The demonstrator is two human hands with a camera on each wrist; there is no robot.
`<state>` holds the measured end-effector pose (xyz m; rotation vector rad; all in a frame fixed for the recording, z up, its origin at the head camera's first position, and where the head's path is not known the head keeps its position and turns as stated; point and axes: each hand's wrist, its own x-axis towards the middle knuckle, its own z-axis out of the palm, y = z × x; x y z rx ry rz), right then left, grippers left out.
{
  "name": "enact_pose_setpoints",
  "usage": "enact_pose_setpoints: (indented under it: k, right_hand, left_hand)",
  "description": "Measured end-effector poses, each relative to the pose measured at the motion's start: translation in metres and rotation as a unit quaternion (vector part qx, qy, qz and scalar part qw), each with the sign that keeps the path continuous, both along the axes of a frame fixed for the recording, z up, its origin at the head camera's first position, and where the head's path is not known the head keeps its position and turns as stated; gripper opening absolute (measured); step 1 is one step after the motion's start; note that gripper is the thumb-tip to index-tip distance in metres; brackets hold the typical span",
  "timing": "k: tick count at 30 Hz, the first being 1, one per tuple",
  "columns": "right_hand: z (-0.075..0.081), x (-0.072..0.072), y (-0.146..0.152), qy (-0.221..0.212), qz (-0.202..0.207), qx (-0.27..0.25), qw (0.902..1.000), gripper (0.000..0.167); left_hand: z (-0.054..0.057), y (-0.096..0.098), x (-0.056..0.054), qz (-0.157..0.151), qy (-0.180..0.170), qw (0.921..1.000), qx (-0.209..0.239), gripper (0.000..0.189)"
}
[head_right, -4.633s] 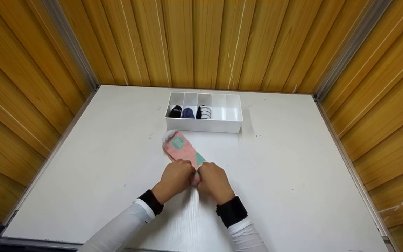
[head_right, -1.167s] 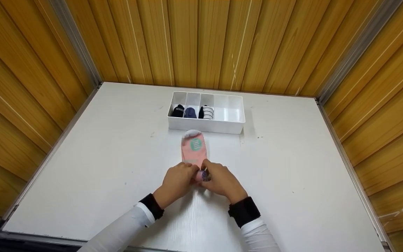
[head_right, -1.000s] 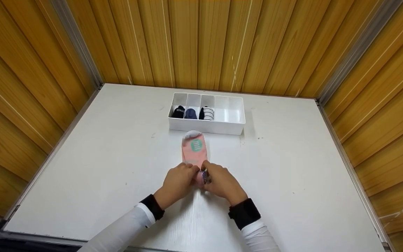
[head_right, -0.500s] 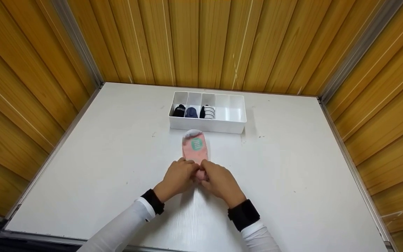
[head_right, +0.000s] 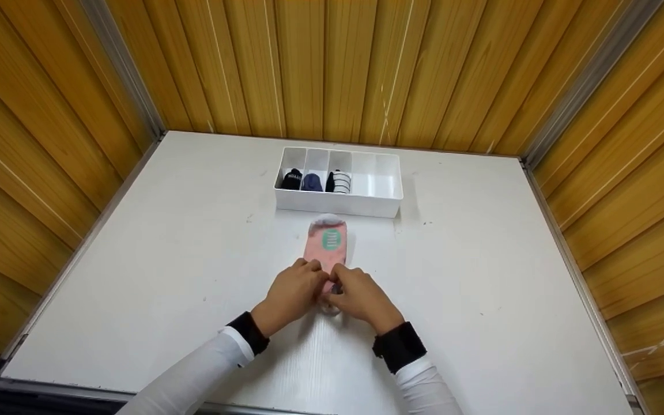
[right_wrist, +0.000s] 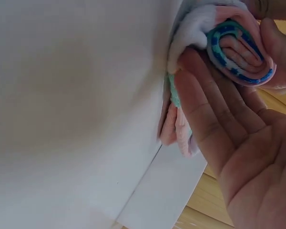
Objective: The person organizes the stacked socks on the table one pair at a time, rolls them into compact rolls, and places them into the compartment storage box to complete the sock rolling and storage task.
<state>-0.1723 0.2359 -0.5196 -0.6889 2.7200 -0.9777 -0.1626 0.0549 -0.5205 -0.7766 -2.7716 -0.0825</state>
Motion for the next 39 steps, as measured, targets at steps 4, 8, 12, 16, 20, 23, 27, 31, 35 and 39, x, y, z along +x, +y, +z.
enact_pose_setpoints:
  k: [4, 8, 12, 16, 20, 23, 27, 31, 35, 39]
  right_hand:
    - [0.001, 0.002, 0.001, 0.013, 0.001, 0.013, 0.9998, 0.044]
    - [-0.003, 0.002, 0.001, 0.037, 0.008, 0.033, 0.9988, 0.054]
    - [-0.004, 0.000, 0.003, 0.042, 0.010, 0.038, 0.9983, 0.055]
    - [-0.006, 0.002, 0.007, 0.049, 0.011, 0.032, 0.9982, 0.054]
    - [-0.007, 0.004, 0.007, 0.054, 0.013, 0.020, 0.9982, 0.047]
    - [-0.007, 0.004, 0.004, 0.064, 0.016, 0.024, 0.9975, 0.038]
    - [-0.007, 0.000, 0.000, 0.040, 0.017, 0.023, 0.9988, 0.027]
    - [-0.003, -0.005, 0.002, 0.002, 0.007, 0.023, 0.9997, 0.018]
    - [0.003, -0.009, 0.004, 0.005, 0.000, 0.038, 0.9993, 0.015]
    - [0.005, -0.008, 0.003, 0.027, -0.002, 0.049, 0.9984, 0.042]
  left_hand:
    - [0.003, -0.005, -0.012, -0.011, -0.086, 0.9943, 0.062, 0.007]
    - [0.005, -0.008, -0.021, -0.006, -0.130, 0.9869, 0.095, 0.015]
    - [0.005, -0.007, -0.024, 0.006, -0.141, 0.9855, 0.094, 0.012]
    - [0.002, -0.005, -0.024, 0.003, -0.147, 0.9846, 0.095, 0.011]
    - [0.002, -0.007, -0.024, 0.000, -0.168, 0.9803, 0.104, 0.014]
    - [0.005, -0.010, -0.023, 0.004, -0.176, 0.9781, 0.111, 0.022]
    - [0.006, -0.013, -0.012, 0.000, -0.092, 0.9922, 0.084, 0.018]
    - [0.003, -0.009, 0.006, -0.016, 0.065, 0.9977, 0.011, 0.014]
    - [-0.001, -0.001, 0.009, -0.010, 0.117, 0.9927, -0.028, 0.017]
    - [-0.004, 0.004, 0.004, -0.004, 0.074, 0.9972, -0.013, 0.020]
